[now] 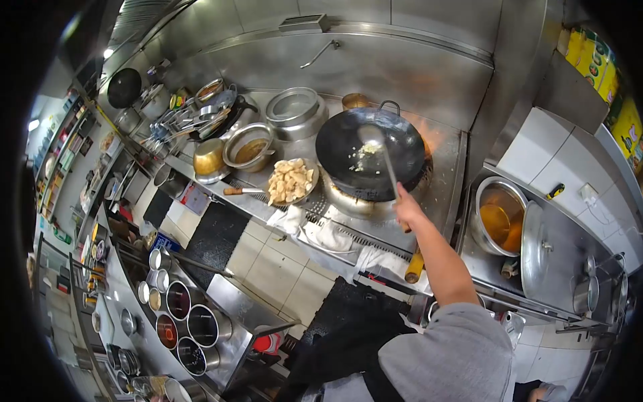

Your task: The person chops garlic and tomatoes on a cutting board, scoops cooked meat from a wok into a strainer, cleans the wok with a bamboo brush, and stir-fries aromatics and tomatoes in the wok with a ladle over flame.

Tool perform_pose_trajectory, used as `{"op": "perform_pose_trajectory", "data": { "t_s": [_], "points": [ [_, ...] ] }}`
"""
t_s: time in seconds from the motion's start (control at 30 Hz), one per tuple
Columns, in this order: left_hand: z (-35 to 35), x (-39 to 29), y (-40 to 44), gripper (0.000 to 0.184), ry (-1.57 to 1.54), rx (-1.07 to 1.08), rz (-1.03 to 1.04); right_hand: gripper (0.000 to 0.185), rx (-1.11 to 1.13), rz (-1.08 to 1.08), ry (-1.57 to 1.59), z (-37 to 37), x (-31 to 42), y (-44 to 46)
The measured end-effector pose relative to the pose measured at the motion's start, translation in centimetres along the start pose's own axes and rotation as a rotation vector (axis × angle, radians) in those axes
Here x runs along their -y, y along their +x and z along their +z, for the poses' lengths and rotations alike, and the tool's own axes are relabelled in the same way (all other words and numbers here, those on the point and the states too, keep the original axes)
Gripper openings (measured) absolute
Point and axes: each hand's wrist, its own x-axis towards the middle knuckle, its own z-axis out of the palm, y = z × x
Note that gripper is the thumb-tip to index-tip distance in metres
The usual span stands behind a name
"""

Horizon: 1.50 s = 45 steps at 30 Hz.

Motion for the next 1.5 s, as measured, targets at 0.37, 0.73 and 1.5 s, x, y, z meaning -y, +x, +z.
{"op": "perform_pose_trajectory", "data": {
  "t_s": [0.37, 0.73, 1.5],
  "points": [
    [69.7, -30.7, 0.4, 0.02, -0.508, 1.023, 0.048, 0.083, 0.252, 0.023, -0.015, -8.2, -2.3, -1.9],
    [73.0, -47.3, -0.1, 0.039, -0.324, 0.388, 0.853, 0.081, 0.213, -0.023, -0.628, -16.2, 1.0, -15.8],
    [14.6, 6.7, -11.8, 0.032, 0.121, 0.156, -0.604, 0.08, 0.248, -0.138, -0.042, -0.6, 0.2, -1.3]
  ]
}}
